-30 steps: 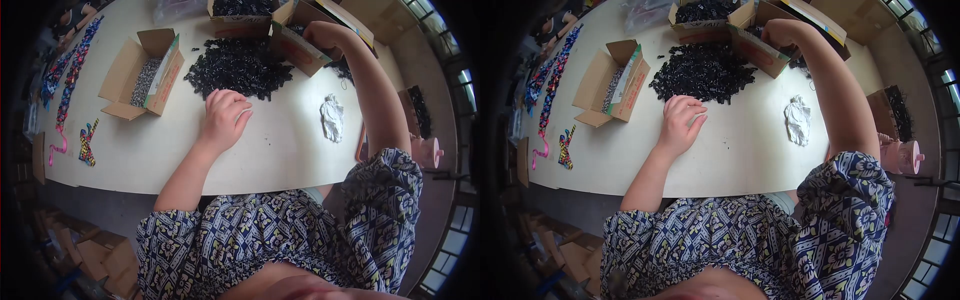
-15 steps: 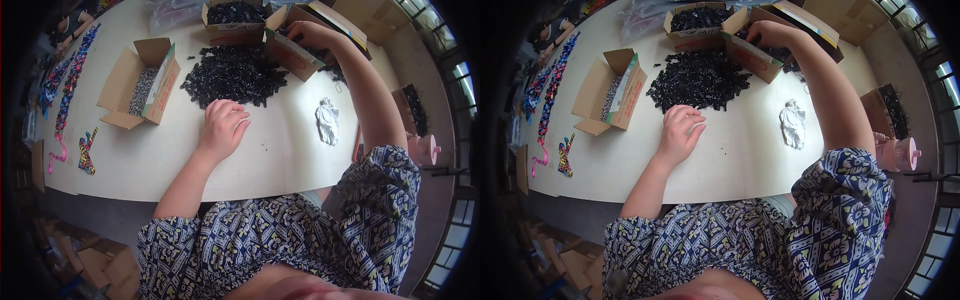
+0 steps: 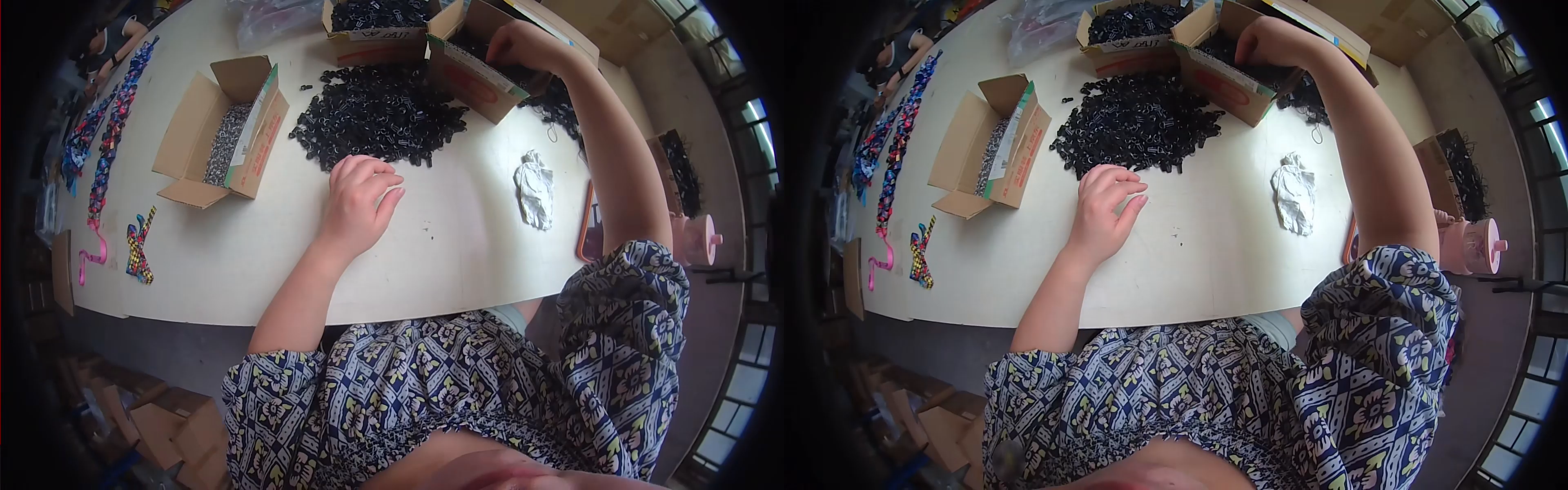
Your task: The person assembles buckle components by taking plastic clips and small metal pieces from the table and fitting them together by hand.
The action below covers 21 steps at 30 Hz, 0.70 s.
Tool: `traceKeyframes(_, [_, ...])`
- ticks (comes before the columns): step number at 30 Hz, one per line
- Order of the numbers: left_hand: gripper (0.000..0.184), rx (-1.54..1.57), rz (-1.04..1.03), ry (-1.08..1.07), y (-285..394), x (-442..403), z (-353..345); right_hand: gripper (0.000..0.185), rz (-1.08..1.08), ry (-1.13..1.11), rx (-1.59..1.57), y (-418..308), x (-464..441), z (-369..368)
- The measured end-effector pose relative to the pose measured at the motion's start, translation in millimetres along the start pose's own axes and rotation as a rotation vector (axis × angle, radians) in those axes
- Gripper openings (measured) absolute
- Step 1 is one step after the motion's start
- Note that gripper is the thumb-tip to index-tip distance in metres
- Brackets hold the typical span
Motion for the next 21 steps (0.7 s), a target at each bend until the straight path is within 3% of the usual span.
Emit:
traceKeyframes(4, [0.009,0.003,0.001,-0.005,-1.0,-1.7,0.4,0.021,0.025,0.02,0.113,9.2,-0.9,-5.8])
traceKeyframes(7, [0.009,-0.005,0.008,-0.004,-1.0,-0.4,1.9,0.024,0.116,0.213,0.162,5.4,-3.7,-12.4])
traceKeyframes(8, [0.009,-0.007,0.013,-0.001,-0.6,-0.4,2.5,0.02,0.003,0.241,0.088,3.1,-5.3,-9.9])
traceKeyframes(11, [0.009,-0.018,0.029,0.021,-0.6,-0.4,2.4,0.008,0.283,0.494,0.221,-58.4,6.9,1.0])
traceKeyframes(12, [0.008,-0.021,0.035,0.026,-1.1,-0.2,2.5,0.012,0.203,0.47,0.087,-78.5,11.8,-10.0])
traceKeyframes(15, [0.008,-0.024,0.053,0.036,-3.3,0.2,0.6,0.01,0.505,0.511,-0.043,-108.7,24.4,-52.7])
traceKeyframes(17, [0.007,-0.022,0.066,0.037,-6.1,0.4,-0.9,0.012,0.381,0.226,-0.021,-115.3,32.4,-81.1])
traceKeyframes(19, [0.008,-0.026,0.059,0.025,-5.3,-1.1,0.9,0.013,0.271,0.107,0.002,-103.7,32.6,-109.9])
traceKeyframes(21, [0.008,-0.027,0.053,0.021,-4.1,-0.7,0.8,0.017,0.157,0.127,-0.057,-101.9,36.8,-128.1])
Point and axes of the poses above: each hand's wrist, its own x-axis away from the middle knuckle, its own z-axis out of the back of the hand, y = z × x, the point moved 1 cm from there along -x, towards the middle knuckle, and after that the axes turned 14 degrees about z, right-handed, at the moved point
